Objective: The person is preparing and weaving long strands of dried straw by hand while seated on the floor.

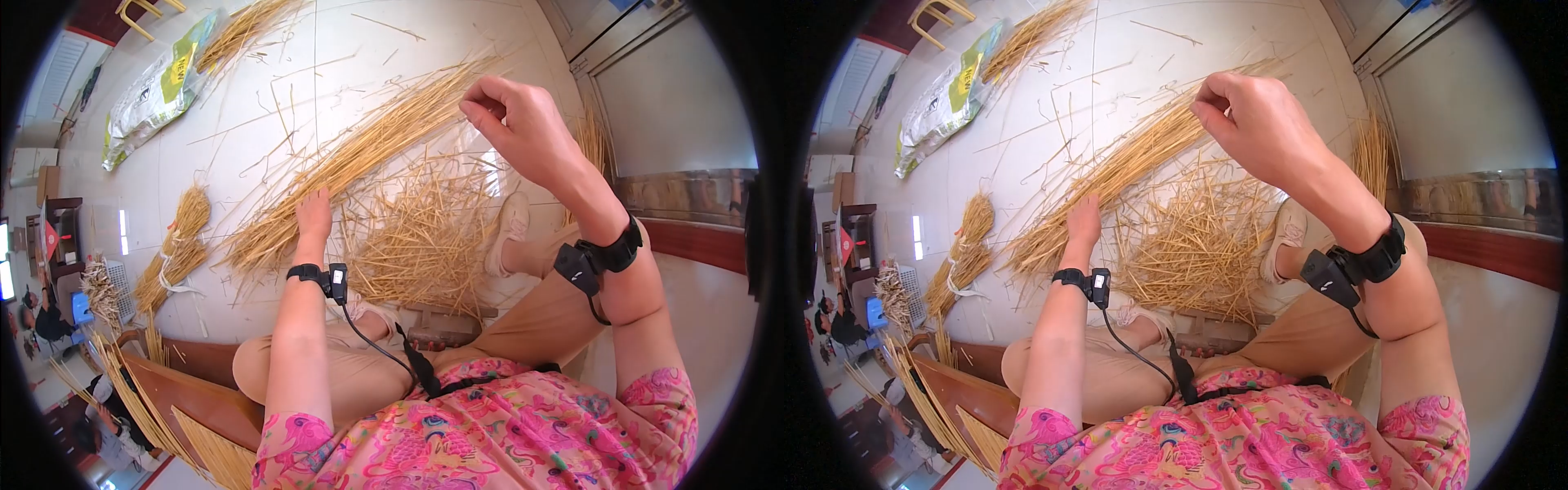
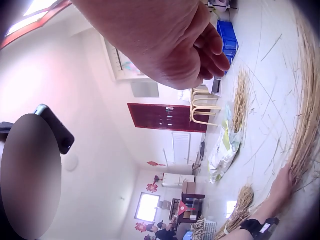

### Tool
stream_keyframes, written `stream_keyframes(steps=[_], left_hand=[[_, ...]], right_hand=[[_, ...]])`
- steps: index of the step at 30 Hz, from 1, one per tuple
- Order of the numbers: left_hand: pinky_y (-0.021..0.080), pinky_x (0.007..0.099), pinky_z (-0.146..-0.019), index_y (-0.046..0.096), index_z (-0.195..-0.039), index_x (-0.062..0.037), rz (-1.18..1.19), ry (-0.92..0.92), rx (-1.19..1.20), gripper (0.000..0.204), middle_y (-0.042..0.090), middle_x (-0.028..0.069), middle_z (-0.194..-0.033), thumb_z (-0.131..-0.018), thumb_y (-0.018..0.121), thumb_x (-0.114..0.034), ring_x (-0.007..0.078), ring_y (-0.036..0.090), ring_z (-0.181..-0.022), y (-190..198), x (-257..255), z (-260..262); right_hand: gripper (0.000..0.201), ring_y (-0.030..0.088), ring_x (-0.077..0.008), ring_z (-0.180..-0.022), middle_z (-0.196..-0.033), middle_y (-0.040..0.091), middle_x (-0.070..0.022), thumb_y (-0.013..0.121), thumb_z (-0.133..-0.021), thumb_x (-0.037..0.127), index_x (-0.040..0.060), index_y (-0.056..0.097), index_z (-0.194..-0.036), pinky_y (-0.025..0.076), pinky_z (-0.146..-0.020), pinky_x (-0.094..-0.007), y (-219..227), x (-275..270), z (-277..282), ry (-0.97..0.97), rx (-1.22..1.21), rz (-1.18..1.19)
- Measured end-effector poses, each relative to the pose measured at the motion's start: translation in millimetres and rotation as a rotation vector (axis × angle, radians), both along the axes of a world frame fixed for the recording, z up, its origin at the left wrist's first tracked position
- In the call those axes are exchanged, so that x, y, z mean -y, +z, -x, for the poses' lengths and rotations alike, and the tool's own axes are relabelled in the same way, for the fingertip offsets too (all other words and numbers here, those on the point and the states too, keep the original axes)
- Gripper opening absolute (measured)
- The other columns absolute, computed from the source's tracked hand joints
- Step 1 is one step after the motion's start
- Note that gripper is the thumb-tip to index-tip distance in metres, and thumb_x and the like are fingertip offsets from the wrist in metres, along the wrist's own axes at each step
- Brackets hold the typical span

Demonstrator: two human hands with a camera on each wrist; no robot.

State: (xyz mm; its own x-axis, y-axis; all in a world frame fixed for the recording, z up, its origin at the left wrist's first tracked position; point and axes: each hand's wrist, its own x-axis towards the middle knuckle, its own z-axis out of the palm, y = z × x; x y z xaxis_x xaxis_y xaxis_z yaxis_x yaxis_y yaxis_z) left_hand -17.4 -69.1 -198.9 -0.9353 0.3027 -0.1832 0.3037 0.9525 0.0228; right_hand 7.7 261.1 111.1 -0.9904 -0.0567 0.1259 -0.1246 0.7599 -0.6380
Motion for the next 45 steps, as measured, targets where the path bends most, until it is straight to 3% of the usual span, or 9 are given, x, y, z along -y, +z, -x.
stream_keyframes(steps=[6,9,12,15,30,36,39,42,45], left_hand=[[0.041,0.0409,-0.08,0.052,-0.107,-0.0106,0.104,0.004,-0.299,0.024,0.052,0.0104,-0.111,-0.084,0.05,-0.007,0.0275,0.051,-0.102,-6.6,-7.2,18.2],[0.042,0.0408,-0.081,0.052,-0.106,-0.0093,0.016,0.098,-0.27,0.022,0.049,0.0121,-0.111,-0.083,0.051,-0.009,0.0279,0.049,-0.104,-15.3,-6.1,18.5],[0.043,0.0415,-0.082,0.053,-0.102,-0.0075,0.005,0.19,-0.051,0.022,0.048,0.0126,-0.109,-0.081,0.057,-0.009,0.0298,0.05,-0.103,-31.4,2.7,12.8],[0.044,0.0434,-0.081,0.053,-0.098,-0.0053,-0.186,0.226,-0.126,0.029,0.05,0.0135,-0.103,-0.074,0.068,-0.009,0.0331,0.05,-0.099,-40.4,7.2,2.8],[0.048,0.0414,-0.075,0.056,-0.09,-0.0045,-0.341,0.042,0.017,0.019,0.049,0.0132,-0.098,-0.075,0.066,-0.009,0.0325,0.053,-0.096,-35.1,-13.6,14.2],[0.047,0.0439,-0.074,0.055,-0.087,-0.0037,-0.279,0.187,-0.057,0.015,0.049,0.0147,-0.098,-0.076,0.064,-0.01,0.0348,0.054,-0.092,-57.3,-12.2,13.1],[0.047,0.0431,-0.075,0.057,-0.085,-0.0031,-0.347,0.187,-0.009,0.012,0.05,0.0153,-0.096,-0.078,0.063,-0.01,0.0349,0.054,-0.088,-45.8,-13.7,12.6],[0.046,0.0419,-0.074,0.059,-0.086,-0.0026,-0.522,0.002,-0.123,0.009,0.053,0.0163,-0.092,-0.079,0.061,-0.008,0.0349,0.054,-0.085,-37.8,-8.1,16.3],[0.047,0.0375,-0.069,0.06,-0.09,-0.0047,-0.687,-0.035,-0.022,0.009,0.058,0.011,-0.083,-0.081,0.061,-0.008,0.0279,0.057,-0.08,-27.3,-2.9,28.4]], right_hand=[[0.015,0.059,-0.0279,-0.059,-0.068,0.061,-0.0156,0.059,-0.084,0.013,-0.0017,0.062,-0.086,0.046,-0.056,-0.0343,5.4,2.2,0.8,0.005,0.024,-0.027],[0.014,0.058,-0.0273,-0.057,-0.067,0.061,-0.015,0.06,-0.083,0.012,-0.0014,0.062,-0.086,0.046,-0.055,-0.034,2.8,2.3,3.1,0.001,0.017,-0.022],[0.013,0.057,-0.0264,-0.055,-0.065,0.06,-0.0144,0.061,-0.083,0.012,-0.001,0.062,-0.085,0.045,-0.054,-0.0334,3.4,4.2,5.3,-0.002,0.033,-0.034],[0.012,0.056,-0.0257,-0.054,-0.064,0.059,-0.0138,0.061,-0.083,0.011,-0.0008,0.062,-0.085,0.045,-0.053,-0.0329,2.2,5.2,6.6,0.002,0.042,-0.046],[0.01,0.058,-0.0252,-0.055,-0.064,0.06,-0.013,0.062,-0.082,0.01,0.0001,0.061,-0.083,0.045,-0.053,-0.0324,0.8,11.0,6.5,0.007,0.031,-0.071],[0.01,0.058,-0.0257,-0.056,-0.065,0.06,-0.0131,0.062,-0.082,0.01,0.0003,0.061,-0.082,0.046,-0.053,-0.0329,0.3,9.6,6.5,0.004,0.028,-0.078],[0.01,0.058,-0.0257,-0.055,-0.064,0.06,-0.0128,0.062,-0.082,0.01,0.0004,0.061,-0.082,0.046,-0.053,-0.0328,-0.3,8.7,6.9,0.004,0.019,-0.084],[0.01,0.058,-0.0263,-0.055,-0.064,0.06,-0.0127,0.062,-0.082,0.011,0.0004,0.062,-0.083,0.046,-0.053,-0.0332,-1.5,7.7,7.6,0.004,0.008,-0.09],[0.011,0.059,-0.0273,-0.056,-0.065,0.061,-0.0134,0.061,-0.083,0.012,0.0004,0.062,-0.083,0.046,-0.054,-0.0341,-2.2,6.4,8.5,0.015,0.003,-0.095]])
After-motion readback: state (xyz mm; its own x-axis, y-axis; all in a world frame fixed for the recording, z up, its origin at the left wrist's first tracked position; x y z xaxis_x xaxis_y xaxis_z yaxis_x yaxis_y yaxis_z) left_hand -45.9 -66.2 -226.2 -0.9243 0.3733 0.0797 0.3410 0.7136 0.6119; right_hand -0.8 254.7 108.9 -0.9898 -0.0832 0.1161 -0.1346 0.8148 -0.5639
